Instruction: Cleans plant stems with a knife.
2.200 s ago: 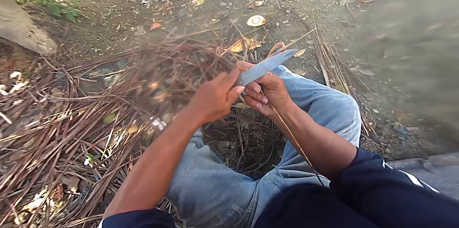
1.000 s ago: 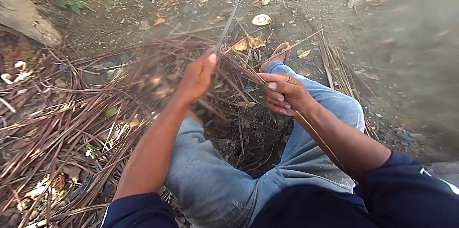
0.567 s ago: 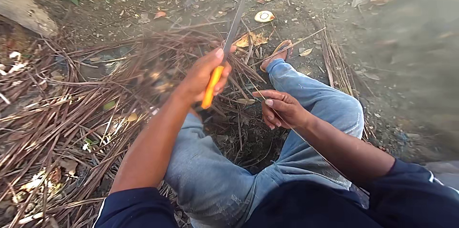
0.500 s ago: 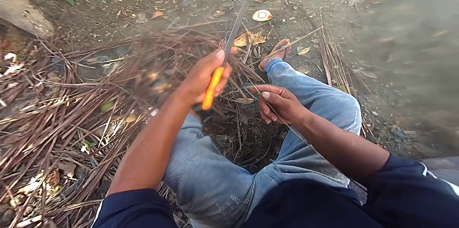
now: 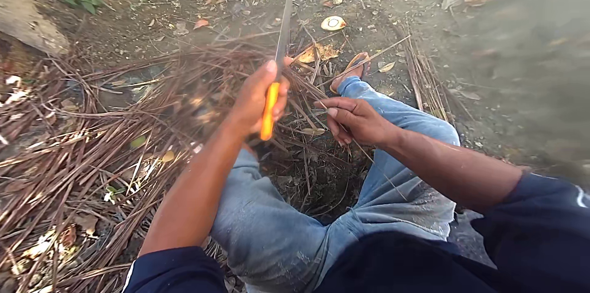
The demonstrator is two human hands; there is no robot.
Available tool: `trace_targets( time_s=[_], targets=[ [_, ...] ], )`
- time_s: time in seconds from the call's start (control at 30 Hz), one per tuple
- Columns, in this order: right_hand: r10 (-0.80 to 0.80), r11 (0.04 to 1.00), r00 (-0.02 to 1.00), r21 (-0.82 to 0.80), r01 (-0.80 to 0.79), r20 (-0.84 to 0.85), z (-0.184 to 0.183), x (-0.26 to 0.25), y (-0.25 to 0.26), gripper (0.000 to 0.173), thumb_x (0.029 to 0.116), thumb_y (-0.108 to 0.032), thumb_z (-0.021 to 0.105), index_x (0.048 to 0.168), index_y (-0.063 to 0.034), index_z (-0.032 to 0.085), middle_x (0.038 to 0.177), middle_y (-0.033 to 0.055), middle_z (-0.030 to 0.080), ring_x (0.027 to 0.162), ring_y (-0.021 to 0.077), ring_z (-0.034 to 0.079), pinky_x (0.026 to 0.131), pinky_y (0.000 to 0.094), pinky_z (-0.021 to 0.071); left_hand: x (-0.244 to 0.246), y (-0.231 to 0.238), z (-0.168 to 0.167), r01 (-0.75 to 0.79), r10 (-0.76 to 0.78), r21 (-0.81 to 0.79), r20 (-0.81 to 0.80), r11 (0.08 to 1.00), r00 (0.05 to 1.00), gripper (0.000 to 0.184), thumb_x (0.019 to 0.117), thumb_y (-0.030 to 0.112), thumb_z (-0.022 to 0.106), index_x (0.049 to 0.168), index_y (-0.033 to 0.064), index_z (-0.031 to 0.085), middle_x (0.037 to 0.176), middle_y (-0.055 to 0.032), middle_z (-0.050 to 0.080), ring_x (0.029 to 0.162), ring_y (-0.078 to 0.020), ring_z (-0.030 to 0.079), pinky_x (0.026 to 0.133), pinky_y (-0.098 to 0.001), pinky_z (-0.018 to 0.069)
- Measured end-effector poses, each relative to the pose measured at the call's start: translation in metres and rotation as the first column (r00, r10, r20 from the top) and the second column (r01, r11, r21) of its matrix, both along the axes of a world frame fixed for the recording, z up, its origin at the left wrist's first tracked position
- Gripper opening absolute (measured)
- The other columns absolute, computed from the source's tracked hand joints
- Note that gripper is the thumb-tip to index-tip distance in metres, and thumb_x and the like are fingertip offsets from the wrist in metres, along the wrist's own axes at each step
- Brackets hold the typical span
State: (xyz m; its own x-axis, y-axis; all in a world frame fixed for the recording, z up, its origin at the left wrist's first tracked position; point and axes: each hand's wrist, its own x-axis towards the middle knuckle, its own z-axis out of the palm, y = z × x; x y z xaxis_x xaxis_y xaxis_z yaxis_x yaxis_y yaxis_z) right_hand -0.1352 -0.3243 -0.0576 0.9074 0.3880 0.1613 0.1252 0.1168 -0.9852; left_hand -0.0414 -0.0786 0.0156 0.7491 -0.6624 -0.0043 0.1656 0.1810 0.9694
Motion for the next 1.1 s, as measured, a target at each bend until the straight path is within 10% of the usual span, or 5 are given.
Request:
trace_targets(
  time_s=[0.17,0.4,0.5,0.93,1.1],
  targets=[
    [-0.052,0.950,0.998,0.309,0.055,-0.019,0.024,0.019,0.021,0.042,0.1071,-0.016,0.041,0.146,-0.0058,0.055,0.053,-0.0020,0.050,0.041,0.0053,0.048,0.043,0.0222,0.0486,-0.007,-0.007,0.007,-0.121,0.105,0.072,0.198,0.990,0.975,0.049,0.1107,0.036,0.023,0.148,0.0112,0.043,0.075,0.0018,0.057,0.045,-0.0062,0.047,0.041,-0.0197,0.0459],
    [-0.020,0.879,0.993,0.472,0.071,-0.114,0.039,0.024,0.033,0.024,0.1049,-0.016,0.043,0.109,-0.0097,0.066,0.050,-0.0038,0.047,0.038,0.0049,0.045,0.041,0.0221,0.0465,-0.020,-0.005,-0.007,-0.449,-0.213,0.375,0.904,0.811,0.371,0.049,0.1092,0.032,0.039,0.141,-0.0018,0.056,0.108,-0.0152,0.068,0.095,-0.0227,0.068,0.084,-0.0403,0.0577],
    [0.017,0.889,0.998,0.458,0.014,-0.064,0.031,0.022,0.026,0.041,0.1059,-0.016,0.042,0.142,-0.0074,0.058,0.050,-0.0039,0.044,0.038,0.0036,0.044,0.041,0.0203,0.0453,-0.015,0.002,-0.003,-0.506,-0.119,0.325,0.910,0.799,0.396,0.047,0.1104,0.027,0.036,0.140,-0.0042,0.055,0.110,-0.0172,0.069,0.094,-0.0211,0.068,0.085,-0.0363,0.0564],
    [0.084,0.895,0.996,0.443,-0.056,-0.044,0.026,0.019,0.010,0.042,0.1041,-0.013,0.045,0.144,-0.0057,0.057,0.048,-0.0068,0.043,0.039,0.0038,0.045,0.042,0.0226,0.0473,-0.010,0.005,0.001,-0.495,-0.163,0.367,0.899,0.787,0.407,0.048,0.1099,0.028,0.037,0.141,-0.0037,0.056,0.106,-0.0166,0.070,0.092,-0.0207,0.068,0.084,-0.0359,0.0562],
    [0.118,0.884,0.992,0.460,-0.081,-0.053,0.024,0.016,0.006,0.040,0.1046,-0.014,0.046,0.142,-0.0073,0.059,0.048,-0.0074,0.043,0.039,0.0032,0.046,0.043,0.0225,0.0480,-0.004,0.009,0.000,-0.459,-0.107,0.386,0.845,0.800,0.525,0.048,0.1109,0.029,0.034,0.142,-0.0005,0.055,0.085,-0.0075,0.062,0.063,-0.0113,0.056,0.060,-0.0292,0.0509]
  ],
)
